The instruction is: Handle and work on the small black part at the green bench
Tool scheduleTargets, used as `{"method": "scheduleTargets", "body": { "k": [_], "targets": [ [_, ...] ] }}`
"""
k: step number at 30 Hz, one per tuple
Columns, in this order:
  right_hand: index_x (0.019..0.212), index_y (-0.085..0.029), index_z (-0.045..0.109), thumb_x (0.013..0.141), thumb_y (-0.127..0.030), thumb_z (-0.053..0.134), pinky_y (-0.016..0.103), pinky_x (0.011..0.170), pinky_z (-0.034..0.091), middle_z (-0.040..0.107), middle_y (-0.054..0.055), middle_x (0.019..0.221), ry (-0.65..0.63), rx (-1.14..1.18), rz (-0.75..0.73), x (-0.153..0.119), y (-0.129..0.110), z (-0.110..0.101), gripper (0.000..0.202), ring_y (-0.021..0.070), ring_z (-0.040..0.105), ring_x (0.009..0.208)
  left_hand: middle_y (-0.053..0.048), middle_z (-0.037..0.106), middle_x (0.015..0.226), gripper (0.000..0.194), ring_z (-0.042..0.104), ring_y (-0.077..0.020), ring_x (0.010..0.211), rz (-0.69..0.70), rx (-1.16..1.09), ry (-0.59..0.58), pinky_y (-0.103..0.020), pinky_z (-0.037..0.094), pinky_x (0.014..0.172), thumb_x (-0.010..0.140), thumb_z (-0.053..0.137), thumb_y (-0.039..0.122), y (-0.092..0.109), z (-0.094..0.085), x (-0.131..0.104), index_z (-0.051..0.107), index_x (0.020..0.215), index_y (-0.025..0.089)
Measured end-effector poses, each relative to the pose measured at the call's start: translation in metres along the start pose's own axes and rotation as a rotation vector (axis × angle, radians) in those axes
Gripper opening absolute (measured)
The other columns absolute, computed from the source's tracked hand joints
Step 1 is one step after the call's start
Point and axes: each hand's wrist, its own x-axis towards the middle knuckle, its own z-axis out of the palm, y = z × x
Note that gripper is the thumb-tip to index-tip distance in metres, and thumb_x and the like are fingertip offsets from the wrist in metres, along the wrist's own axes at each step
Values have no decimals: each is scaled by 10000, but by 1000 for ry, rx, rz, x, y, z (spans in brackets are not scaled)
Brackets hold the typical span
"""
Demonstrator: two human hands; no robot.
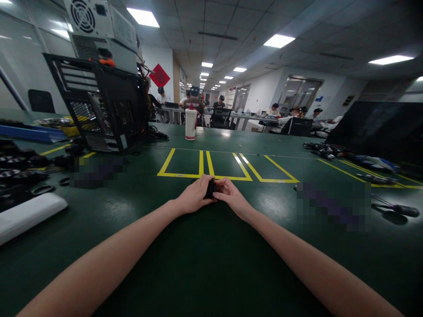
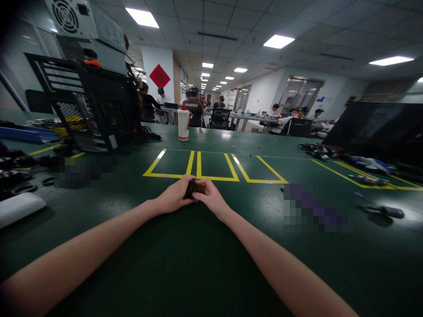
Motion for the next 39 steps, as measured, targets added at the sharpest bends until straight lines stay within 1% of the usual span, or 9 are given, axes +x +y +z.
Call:
{"method": "scheduleTargets", "body": {
  "k": [3,6,11,15,21,26,30,34,39],
  "targets": [
    [860,-222,517,696,-291,568,325,866,374,542,-2,901,65,-47,-22,-1,0,3,185,137,507,914,-90,413,1124,583,475,-245,1021,-4,-8,5,-407,415,852,703,600,336,-1,2,0,265,1159,196],
    [878,-215,524,704,-321,557,327,857,381,551,8,916,104,-73,-15,2,3,3,206,144,502,923,-88,417,1121,592,476,-247,1023,-8,-15,12,-413,415,846,698,601,351,-3,3,1,262,1160,202],
    [939,-194,524,706,-330,556,355,880,367,555,37,979,65,-68,66,2,3,-1,271,165,495,963,-89,414,1125,584,471,-244,1027,0,1,6,-407,413,851,707,594,346,-3,3,0,262,1164,196],
    [915,-220,502,662,-271,612,339,886,370,548,11,962,7,-14,30,-1,-2,1,281,152,502,966,-86,412,1125,584,470,-231,1021,6,4,7,-394,413,852,709,595,332,-3,2,0,259,1166,194],
    [888,-212,516,694,-338,567,333,871,365,557,9,900,109,-66,-12,2,4,3,237,140,507,907,-90,413,1119,586,467,-244,1021,8,7,11,-417,402,861,704,596,344,-2,3,1,260,1160,194],
    [922,-195,532,695,-339,563,357,878,362,559,35,965,76,-70,62,4,6,-1,272,162,499,945,-89,412,1124,591,467,-249,1028,-2,9,-2,-420,410,853,706,594,342,-1,1,1,254,1168,200],
    [918,-224,510,652,-272,618,344,878,371,550,11,954,22,-18,25,0,1,1,292,154,508,945,-89,411,1128,575,463,-242,1034,3,6,1,-408,411,856,716,586,334,-1,1,1,258,1168,198],
    [878,-222,523,705,-310,561,332,868,372,548,2,907,85,-60,-7,-1,-1,3,198,140,508,915,-92,412,1124,592,467,-239,1023,5,3,9,-399,410,855,706,596,344,-1,2,1,258,1166,190],
    [935,-208,528,711,-340,549,346,860,372,553,22,935,94,-85,46,3,5,0,260,157,500,930,-90,416,1114,588,472,-240,1016,12,-5,14,-402,409,852,708,592,353,-2,2,1,256,1164,193]
  ]
}}
